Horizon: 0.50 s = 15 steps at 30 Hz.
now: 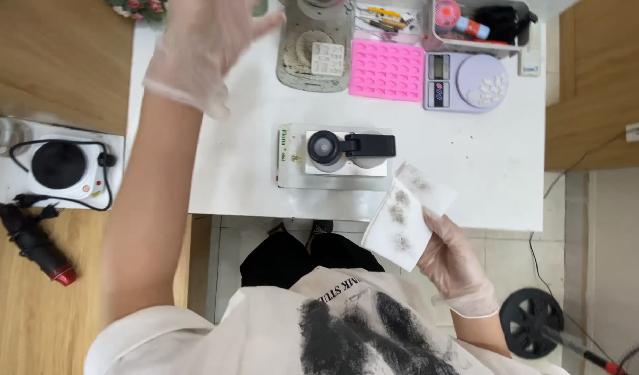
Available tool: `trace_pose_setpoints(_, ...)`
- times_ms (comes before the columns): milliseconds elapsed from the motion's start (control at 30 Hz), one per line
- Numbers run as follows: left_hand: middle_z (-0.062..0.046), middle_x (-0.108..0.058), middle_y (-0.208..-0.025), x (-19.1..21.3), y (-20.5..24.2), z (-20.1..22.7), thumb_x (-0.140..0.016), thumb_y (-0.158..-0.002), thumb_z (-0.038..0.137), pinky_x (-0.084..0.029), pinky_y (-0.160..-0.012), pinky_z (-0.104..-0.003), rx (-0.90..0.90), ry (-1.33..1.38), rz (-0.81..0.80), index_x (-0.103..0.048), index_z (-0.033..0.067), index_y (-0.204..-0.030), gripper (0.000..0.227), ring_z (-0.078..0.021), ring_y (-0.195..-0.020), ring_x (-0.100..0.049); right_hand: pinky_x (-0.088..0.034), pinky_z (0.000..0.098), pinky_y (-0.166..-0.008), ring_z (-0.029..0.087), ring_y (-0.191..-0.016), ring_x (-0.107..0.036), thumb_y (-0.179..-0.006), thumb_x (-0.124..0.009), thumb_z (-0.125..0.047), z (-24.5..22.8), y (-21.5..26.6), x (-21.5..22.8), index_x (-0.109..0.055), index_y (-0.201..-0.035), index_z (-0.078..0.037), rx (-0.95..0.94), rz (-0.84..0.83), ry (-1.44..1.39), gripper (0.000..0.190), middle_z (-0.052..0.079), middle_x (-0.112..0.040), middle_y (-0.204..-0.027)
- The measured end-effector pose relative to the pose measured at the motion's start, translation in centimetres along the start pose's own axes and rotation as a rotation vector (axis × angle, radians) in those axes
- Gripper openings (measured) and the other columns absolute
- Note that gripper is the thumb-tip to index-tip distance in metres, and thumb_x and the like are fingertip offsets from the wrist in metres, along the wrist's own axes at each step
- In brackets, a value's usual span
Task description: Cleaning and tidying up a workshop area by wiping a desk and arranging stools.
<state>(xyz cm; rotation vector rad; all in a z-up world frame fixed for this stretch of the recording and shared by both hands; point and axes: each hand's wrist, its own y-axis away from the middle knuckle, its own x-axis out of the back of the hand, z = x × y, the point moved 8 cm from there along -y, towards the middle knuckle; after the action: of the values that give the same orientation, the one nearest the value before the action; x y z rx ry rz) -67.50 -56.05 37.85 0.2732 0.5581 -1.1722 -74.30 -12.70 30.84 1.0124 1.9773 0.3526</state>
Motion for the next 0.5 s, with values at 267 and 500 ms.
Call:
trace_pose_setpoints(267, -0.027, -0.031, -0.171, -2.8, 16.2, 1.2, -0.039, -0.105, 0.071, -0.036, -0.126, -0.052, -0.109, 0.961, 0.221, -0.032, 0.0101, -0.169, 0.089, -0.0398, -0.152, -0.042, -0.060, 0.0440, -0.097, 0.029, -0.117, -0.068, -0.100, -0.055, -0.021, 8.8, -2.5, -4.8, -0.049, -0.139, 0.005, -0.360, -0.100, 0.086, 0.047, 0.022, -0.064, -0.130)
trace_pose_setpoints(500, -0.017, -0.046, -0.157, 2.7, 30.6, -13.9, -0.038, -0.107, 0.053, -0.029, -0.124, -0.044, -0.075, 0.673, 0.566, -0.045, 0.0063, -0.154, 0.066, -0.0302, -0.140, -0.046, -0.060, 0.0427, -0.093, 0.031, -0.112, -0.069, -0.101, -0.055, -0.022, 18.4, -4.4, -10.0, -0.053, -0.136, 0.007, -0.560, -0.252, 0.274, 0.046, 0.024, -0.068, -0.127)
